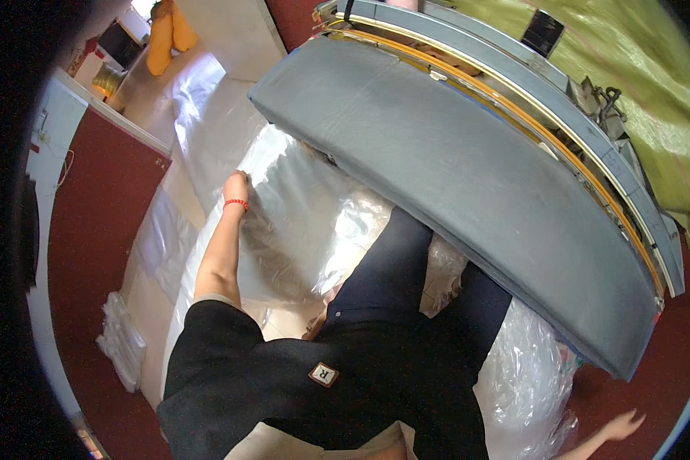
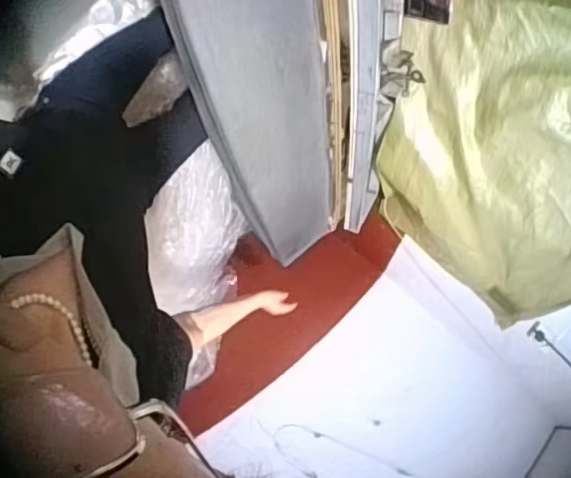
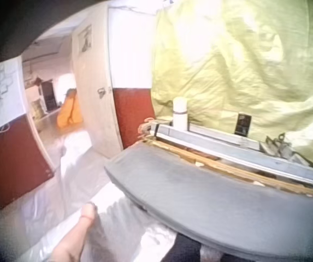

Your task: Manually align and smooth large sheets of plastic film on a manufacturing machine.

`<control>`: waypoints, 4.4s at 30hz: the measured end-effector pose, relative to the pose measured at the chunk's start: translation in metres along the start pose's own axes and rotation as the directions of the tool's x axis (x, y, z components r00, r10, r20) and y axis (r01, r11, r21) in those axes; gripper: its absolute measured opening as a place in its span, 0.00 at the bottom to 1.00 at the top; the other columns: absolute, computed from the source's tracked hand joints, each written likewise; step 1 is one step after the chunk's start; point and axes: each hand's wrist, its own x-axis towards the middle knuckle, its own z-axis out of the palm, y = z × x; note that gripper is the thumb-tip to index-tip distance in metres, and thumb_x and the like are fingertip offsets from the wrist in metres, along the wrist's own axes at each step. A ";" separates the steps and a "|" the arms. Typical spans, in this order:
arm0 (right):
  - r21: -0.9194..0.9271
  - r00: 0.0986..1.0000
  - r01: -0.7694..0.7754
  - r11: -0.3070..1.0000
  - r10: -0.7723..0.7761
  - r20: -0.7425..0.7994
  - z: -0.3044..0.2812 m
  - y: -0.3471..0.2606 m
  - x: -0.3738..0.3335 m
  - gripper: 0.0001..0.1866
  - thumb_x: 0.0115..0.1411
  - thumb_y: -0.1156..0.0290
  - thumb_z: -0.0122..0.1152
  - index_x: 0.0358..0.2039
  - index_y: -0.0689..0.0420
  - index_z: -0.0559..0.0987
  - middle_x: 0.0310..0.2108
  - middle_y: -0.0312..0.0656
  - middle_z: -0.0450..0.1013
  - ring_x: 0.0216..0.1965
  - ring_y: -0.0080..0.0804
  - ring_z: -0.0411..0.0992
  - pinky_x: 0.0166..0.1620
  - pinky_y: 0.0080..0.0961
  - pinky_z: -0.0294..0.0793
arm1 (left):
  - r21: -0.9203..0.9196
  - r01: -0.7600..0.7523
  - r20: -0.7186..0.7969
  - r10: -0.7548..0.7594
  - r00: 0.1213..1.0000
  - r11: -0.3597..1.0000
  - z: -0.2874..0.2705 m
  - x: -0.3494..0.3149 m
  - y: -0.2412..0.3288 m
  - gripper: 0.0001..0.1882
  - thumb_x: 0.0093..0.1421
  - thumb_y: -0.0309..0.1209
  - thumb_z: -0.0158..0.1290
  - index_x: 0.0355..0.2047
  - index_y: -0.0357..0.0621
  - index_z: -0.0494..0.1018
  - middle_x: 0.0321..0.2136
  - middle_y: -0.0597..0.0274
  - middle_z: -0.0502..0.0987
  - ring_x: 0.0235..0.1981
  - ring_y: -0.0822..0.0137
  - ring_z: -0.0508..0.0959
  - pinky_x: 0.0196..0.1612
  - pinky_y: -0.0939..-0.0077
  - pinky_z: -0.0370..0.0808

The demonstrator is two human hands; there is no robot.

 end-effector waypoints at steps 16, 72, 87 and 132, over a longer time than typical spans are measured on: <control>0.925 -0.030 -0.371 0.082 -0.997 0.077 -0.060 -0.537 -0.247 0.29 0.43 0.74 0.59 0.49 0.57 0.66 0.48 0.43 0.65 0.49 0.34 0.63 0.48 0.27 0.63 | -0.977 -0.146 0.043 0.814 0.580 0.155 -0.111 -0.219 0.246 0.02 0.52 0.23 0.49 0.26 0.38 0.70 0.24 0.59 0.73 0.28 0.66 0.74 0.33 0.76 0.69; 0.354 0.813 -0.025 0.935 -0.188 0.552 0.078 -0.174 -0.021 0.09 0.50 0.82 0.43 0.31 0.61 0.71 0.24 0.44 0.70 0.27 0.28 0.67 0.33 0.21 0.65 | -0.033 -0.861 -0.789 0.515 0.334 0.508 -0.255 0.109 0.231 0.15 0.46 0.23 0.54 0.37 0.41 0.69 0.37 0.57 0.71 0.41 0.56 0.70 0.46 0.67 0.65; 0.516 0.322 -0.245 0.821 -0.433 0.842 0.034 -0.218 0.005 0.05 0.44 0.77 0.57 0.17 0.58 0.69 0.16 0.26 0.61 0.20 0.15 0.58 0.24 0.15 0.59 | -0.569 -0.610 -0.019 0.733 0.680 0.551 -0.085 0.164 0.281 0.30 0.56 0.51 0.41 0.55 0.51 0.56 0.57 0.57 0.54 0.59 0.58 0.52 0.59 0.58 0.46; 0.704 0.853 0.220 0.675 -0.483 0.196 0.065 -0.370 -0.055 0.21 0.60 0.64 0.46 0.51 0.61 0.64 0.50 0.49 0.63 0.50 0.38 0.62 0.51 0.25 0.60 | -0.551 0.485 -0.150 -0.652 0.743 0.679 0.005 -0.186 -0.114 0.30 0.56 0.37 0.44 0.55 0.33 0.51 0.55 0.41 0.53 0.58 0.51 0.53 0.59 0.67 0.49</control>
